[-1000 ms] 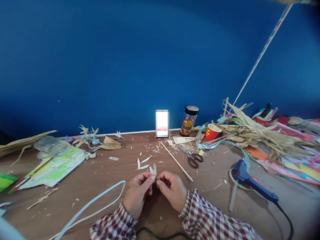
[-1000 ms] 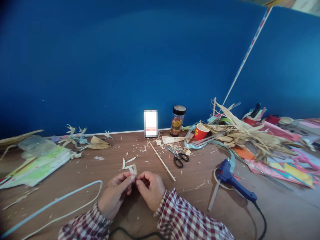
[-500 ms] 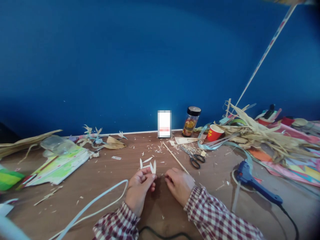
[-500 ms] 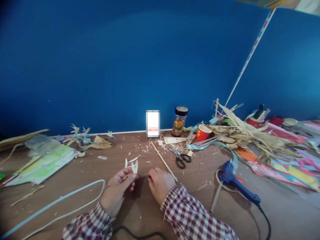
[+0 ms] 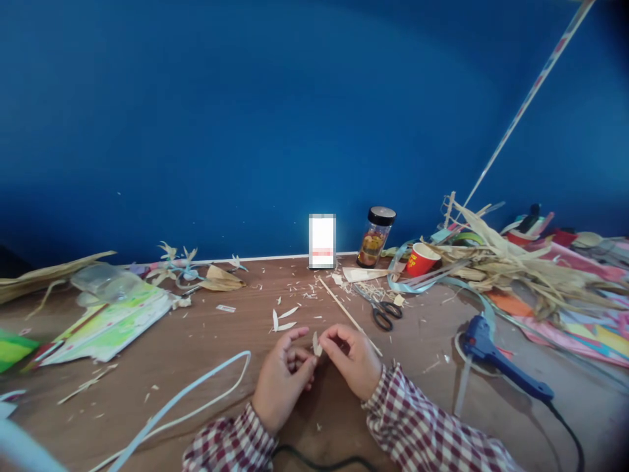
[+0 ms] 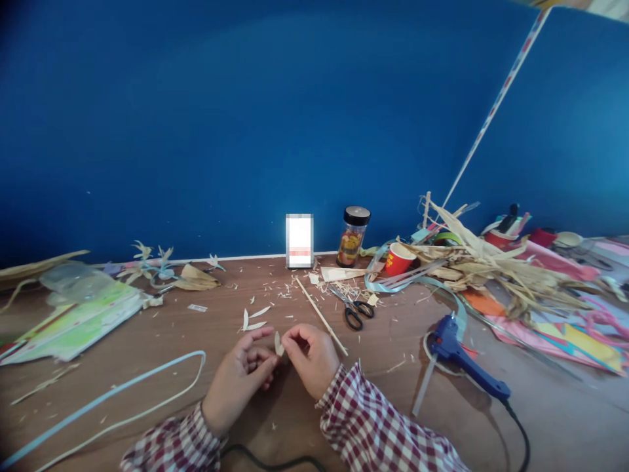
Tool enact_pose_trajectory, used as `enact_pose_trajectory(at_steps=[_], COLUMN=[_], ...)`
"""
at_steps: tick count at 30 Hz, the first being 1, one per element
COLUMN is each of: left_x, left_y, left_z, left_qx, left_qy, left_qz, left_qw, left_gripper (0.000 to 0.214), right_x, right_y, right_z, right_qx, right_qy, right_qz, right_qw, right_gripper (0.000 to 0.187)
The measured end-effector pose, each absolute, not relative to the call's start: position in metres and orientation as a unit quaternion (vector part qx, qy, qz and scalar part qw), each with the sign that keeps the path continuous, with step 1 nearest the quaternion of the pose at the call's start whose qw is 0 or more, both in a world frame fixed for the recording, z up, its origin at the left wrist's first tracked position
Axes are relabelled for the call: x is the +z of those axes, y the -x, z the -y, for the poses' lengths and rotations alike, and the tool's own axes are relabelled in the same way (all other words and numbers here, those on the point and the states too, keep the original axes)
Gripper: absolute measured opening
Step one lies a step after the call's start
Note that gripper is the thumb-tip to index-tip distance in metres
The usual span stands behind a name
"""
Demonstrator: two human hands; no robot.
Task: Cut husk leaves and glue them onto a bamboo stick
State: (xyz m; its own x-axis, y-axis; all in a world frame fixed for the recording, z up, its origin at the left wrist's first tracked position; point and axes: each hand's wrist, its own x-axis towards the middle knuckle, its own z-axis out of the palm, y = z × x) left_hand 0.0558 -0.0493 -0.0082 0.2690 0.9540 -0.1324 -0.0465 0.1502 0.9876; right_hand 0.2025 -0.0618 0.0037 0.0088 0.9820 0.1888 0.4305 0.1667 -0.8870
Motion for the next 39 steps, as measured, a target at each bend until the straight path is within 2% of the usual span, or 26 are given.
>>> enact_pose_trajectory(at_steps=[7,10,17,22,26,30,35,39], left_x=[-0.007,-0.007,-0.005,-0.006,-0.006,-0.007,-0.010,-0.010], left_y=[-0.055,-0.053,-0.051,-0.048,-0.047,-0.050,-0.053,-0.054], left_z=[0.049,0.049,0.051,0.052,0.056,0.065,0.068,0.067], left_qx=[0.480,0.494,0.514,0.529,0.518,0.459,0.425,0.430], left_qy=[-0.472,-0.469,-0.493,-0.573,-0.685,-0.770,-0.793,-0.786], left_qz=[-0.477,-0.486,-0.492,-0.499,-0.463,-0.420,-0.412,-0.420], left_qw=[0.565,0.548,0.500,0.379,0.218,0.141,0.145,0.145], left_gripper=[0.038,0.035,0.036,0.039,0.040,0.057,0.062,0.063], right_x=[-0.006,-0.012,-0.013,-0.005,0.013,0.037,0.055,0.051], right_y=[-0.207,-0.208,-0.211,-0.210,-0.203,-0.195,-0.194,-0.207], right_z=[0.056,0.055,0.054,0.054,0.060,0.071,0.081,0.076], right_qx=[0.294,0.258,0.242,0.264,0.267,0.207,0.114,0.091], right_qy=[0.619,0.630,0.619,0.589,0.564,0.547,0.557,0.585], right_qz=[0.612,0.612,0.605,0.594,0.620,0.693,0.771,0.775], right_qw=[0.396,0.402,0.439,0.480,0.475,0.422,0.286,0.222], right_gripper=[0.018,0.027,0.022,0.020,0.024,0.027,0.028,0.031])
